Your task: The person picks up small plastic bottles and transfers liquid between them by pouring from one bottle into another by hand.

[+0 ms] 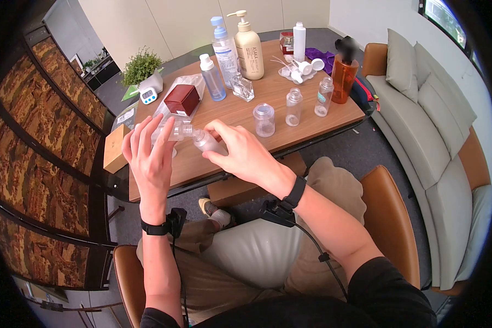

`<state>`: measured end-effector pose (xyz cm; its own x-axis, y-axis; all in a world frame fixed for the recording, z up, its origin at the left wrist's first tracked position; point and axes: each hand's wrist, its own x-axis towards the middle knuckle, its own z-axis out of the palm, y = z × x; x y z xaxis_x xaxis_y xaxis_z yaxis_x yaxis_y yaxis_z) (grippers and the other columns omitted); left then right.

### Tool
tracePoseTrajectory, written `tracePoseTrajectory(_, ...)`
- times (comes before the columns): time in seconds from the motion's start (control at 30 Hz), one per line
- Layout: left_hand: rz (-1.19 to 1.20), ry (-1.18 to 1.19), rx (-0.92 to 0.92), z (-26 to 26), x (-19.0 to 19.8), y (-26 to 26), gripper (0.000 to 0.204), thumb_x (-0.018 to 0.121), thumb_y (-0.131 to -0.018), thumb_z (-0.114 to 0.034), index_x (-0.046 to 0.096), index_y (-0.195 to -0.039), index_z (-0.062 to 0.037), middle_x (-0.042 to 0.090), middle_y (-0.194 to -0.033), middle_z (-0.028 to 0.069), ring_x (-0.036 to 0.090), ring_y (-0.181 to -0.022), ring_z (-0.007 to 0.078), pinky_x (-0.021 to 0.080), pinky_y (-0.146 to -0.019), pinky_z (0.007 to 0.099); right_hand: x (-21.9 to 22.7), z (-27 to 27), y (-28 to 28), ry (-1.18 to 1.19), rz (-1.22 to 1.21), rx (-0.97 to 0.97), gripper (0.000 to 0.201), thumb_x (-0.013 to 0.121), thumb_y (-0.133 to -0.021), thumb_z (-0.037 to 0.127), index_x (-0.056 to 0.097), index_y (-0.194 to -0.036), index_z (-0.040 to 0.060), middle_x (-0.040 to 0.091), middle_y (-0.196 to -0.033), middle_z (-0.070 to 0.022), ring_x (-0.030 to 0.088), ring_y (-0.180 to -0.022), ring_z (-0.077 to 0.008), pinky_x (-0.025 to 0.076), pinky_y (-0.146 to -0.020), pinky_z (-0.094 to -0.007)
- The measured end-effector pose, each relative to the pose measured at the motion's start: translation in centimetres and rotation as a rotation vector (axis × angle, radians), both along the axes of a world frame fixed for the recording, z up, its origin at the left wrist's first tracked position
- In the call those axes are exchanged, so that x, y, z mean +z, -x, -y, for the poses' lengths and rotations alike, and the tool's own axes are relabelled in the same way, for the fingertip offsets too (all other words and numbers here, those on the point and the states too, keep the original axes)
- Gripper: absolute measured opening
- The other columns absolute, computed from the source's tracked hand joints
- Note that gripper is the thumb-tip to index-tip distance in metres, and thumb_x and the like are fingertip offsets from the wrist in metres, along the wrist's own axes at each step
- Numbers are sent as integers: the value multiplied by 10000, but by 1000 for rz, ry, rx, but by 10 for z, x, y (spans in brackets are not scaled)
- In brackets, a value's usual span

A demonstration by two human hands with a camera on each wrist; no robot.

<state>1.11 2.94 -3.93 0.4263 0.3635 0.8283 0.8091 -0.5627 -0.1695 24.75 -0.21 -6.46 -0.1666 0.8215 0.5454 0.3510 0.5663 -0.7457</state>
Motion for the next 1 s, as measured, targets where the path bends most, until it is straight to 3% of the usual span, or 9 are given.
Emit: tracePoseTrajectory(1.0,-15,-36,-3,-2,5,-4,550,770,-937,-58,754,-1453,-246,695,-1510,11,631,-1444,229,396,-1243,528,-2,-1,1,-16,18,-15,402,849,-971,162,647,-1268,-18,790,-1131,-251,766,-1116,-441,595,-977,-512)
